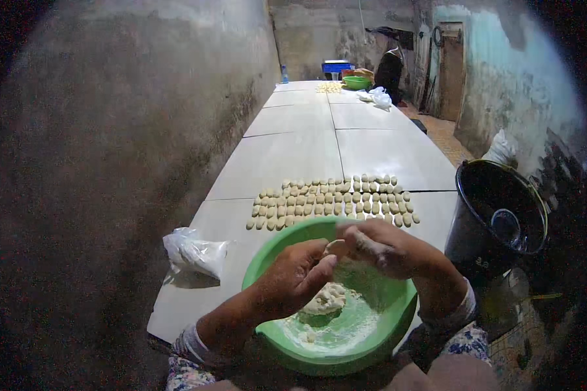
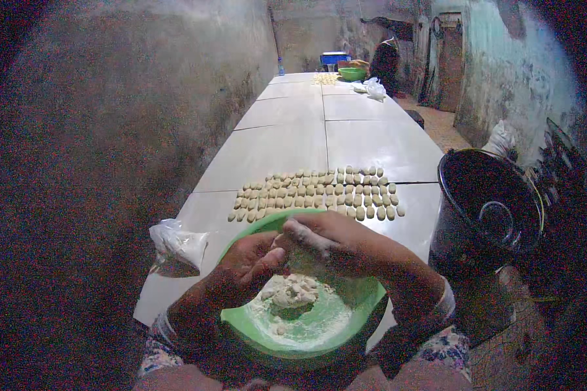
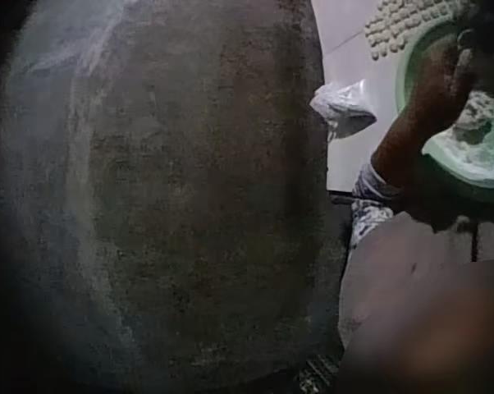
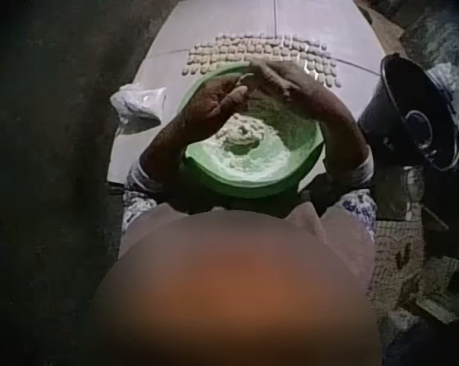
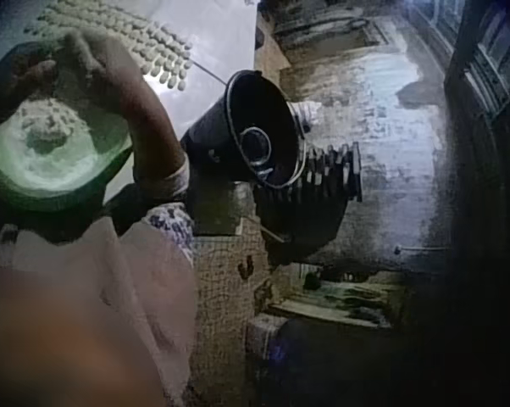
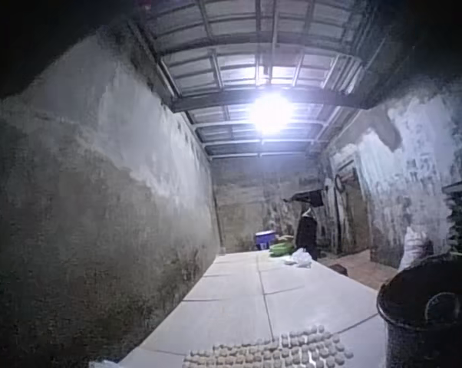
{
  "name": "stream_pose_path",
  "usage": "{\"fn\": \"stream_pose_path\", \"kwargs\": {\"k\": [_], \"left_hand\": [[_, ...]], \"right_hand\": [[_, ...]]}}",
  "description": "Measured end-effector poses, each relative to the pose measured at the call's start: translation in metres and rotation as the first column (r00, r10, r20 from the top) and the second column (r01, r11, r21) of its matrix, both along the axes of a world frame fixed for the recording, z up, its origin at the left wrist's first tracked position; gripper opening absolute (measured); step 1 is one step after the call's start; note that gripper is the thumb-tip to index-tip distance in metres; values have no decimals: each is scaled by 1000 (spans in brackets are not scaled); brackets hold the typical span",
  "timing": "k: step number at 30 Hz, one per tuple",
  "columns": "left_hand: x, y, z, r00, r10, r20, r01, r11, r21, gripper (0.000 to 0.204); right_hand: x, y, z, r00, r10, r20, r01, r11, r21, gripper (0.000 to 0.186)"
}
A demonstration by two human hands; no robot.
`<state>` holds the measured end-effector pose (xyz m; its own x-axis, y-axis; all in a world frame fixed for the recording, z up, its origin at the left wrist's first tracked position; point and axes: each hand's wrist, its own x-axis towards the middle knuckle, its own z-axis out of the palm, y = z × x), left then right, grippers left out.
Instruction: The person uses their hands to mix dough in a green plastic bowl and then pinches off small pieces to roll into balls and place on the table.
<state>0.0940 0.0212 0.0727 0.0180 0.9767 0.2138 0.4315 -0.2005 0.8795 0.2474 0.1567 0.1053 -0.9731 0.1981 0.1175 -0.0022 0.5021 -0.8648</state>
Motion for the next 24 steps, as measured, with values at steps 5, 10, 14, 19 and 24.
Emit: {"fn": "stream_pose_path", "kwargs": {"k": [5, 10, 14, 19, 24], "left_hand": [[2, 10, -11, 1000, 0, -11, 3, 963, 269, 33], [3, -1, 7, 999, 15, 35, -16, 999, 36, 34], [-2, -3, 1, 962, -110, 249, 107, 994, 25, 34], [-6, -5, -5, 860, -262, 439, 269, 962, 46, 34], [-5, -8, 4, 886, -234, 400, 243, 970, 30, 37]], "right_hand": [[-10, -5, -12, 979, -17, -203, 41, 993, 113, 36], [-8, -7, -6, 990, 69, -122, -96, 968, -232, 37], [-2, 1, -5, 944, 80, -321, -133, 980, -145, 37], [3, -6, 6, 955, 108, -277, -53, 978, 199, 29], [-1, -3, 1, 917, 169, -360, -66, 958, 280, 20]]}}
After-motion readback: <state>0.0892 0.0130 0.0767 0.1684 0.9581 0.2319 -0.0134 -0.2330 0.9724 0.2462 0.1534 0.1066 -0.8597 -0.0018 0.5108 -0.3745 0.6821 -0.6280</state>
